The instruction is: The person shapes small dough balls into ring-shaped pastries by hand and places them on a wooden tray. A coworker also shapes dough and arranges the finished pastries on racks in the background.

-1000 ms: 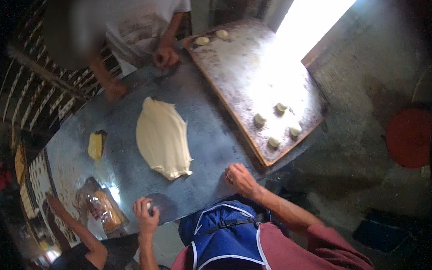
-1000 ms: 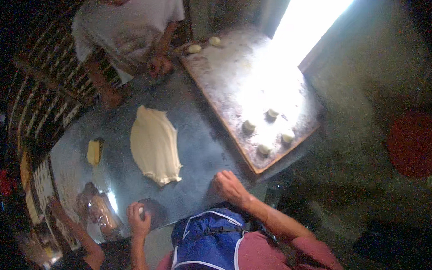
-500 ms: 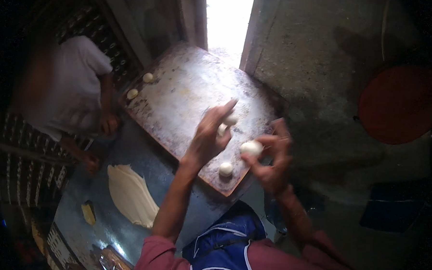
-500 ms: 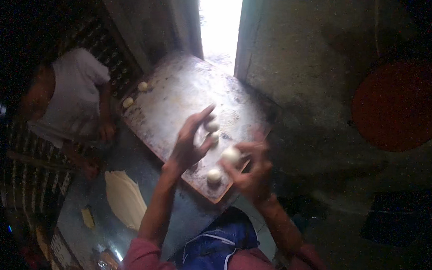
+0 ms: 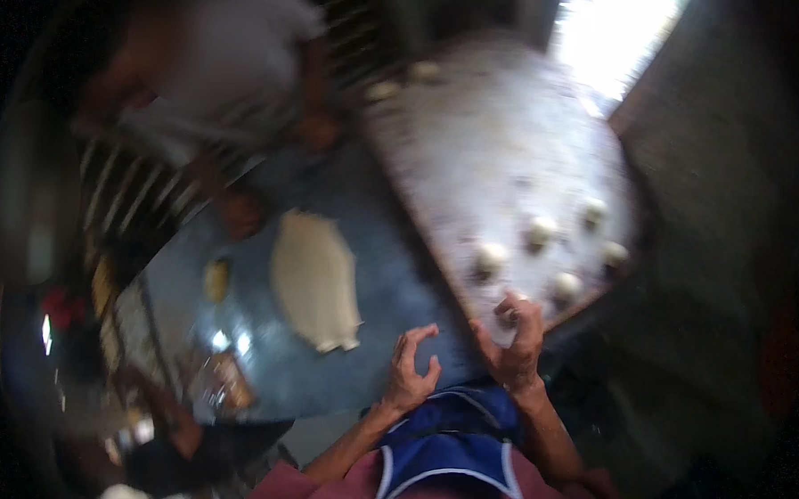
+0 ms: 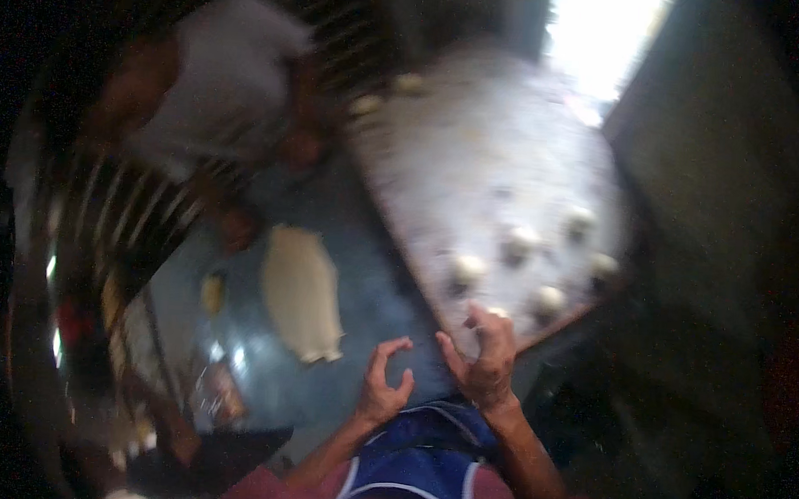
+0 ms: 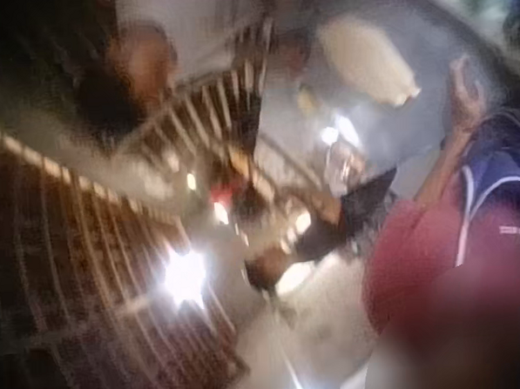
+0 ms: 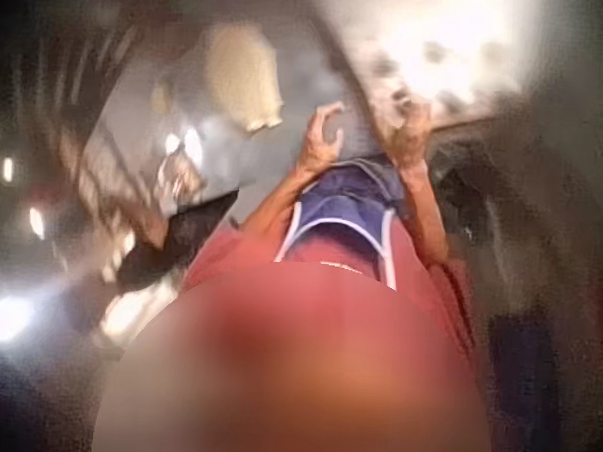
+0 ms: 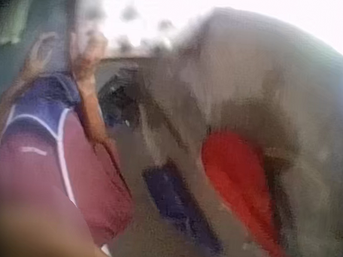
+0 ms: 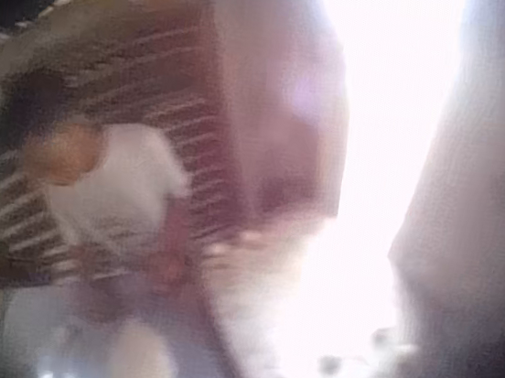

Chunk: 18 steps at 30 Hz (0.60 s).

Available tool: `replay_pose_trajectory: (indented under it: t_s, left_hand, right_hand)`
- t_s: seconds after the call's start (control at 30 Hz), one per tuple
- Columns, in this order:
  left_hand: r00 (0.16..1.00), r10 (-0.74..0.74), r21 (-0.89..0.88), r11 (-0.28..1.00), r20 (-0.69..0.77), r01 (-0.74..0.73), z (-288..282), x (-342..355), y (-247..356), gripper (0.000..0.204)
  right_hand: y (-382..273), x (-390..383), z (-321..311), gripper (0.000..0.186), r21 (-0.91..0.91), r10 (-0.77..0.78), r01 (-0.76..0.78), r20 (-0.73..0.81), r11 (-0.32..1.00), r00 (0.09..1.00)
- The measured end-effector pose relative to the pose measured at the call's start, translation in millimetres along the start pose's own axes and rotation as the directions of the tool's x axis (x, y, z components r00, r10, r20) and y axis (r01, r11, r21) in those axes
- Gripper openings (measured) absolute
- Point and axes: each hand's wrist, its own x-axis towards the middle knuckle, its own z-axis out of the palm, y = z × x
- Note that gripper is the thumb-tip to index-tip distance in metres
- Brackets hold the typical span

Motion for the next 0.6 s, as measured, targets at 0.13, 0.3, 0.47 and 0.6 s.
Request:
replay_pose_trajectory:
  t_s: [0.13, 0.3, 0.47, 0.6]
  left_hand:
    - [0.917, -0.317, 0.106, 0.931, -0.241, 0.35, -95, -98, -62, 0.041]
    - [0.683, -0.669, -0.46, 0.725, -0.292, 0.513, -102, -117, -98, 0.023]
    - [0.777, -0.586, -0.967, -0.047, 0.23, 0.251, -89, -72, -135, 0.037]
    - [0.833, -0.498, -0.957, 0.019, 0.242, 0.289, -89, -76, -112, 0.036]
  right_hand:
    - [-42, -15, 127, 0.056, -0.08, -0.273, 0.337, 0.425, 0.938, 0.863]
    - [-46, -6, 233, 0.063, 0.143, -0.353, 0.338, 0.602, 0.93, 0.716]
    - [-119, -50, 160, 0.034, 0.238, -0.237, 0.095, 0.686, 0.967, 0.688]
    - [-110, -47, 131, 0.031, 0.189, 0.169, -0.55, 0.829, 0.813, 0.534]
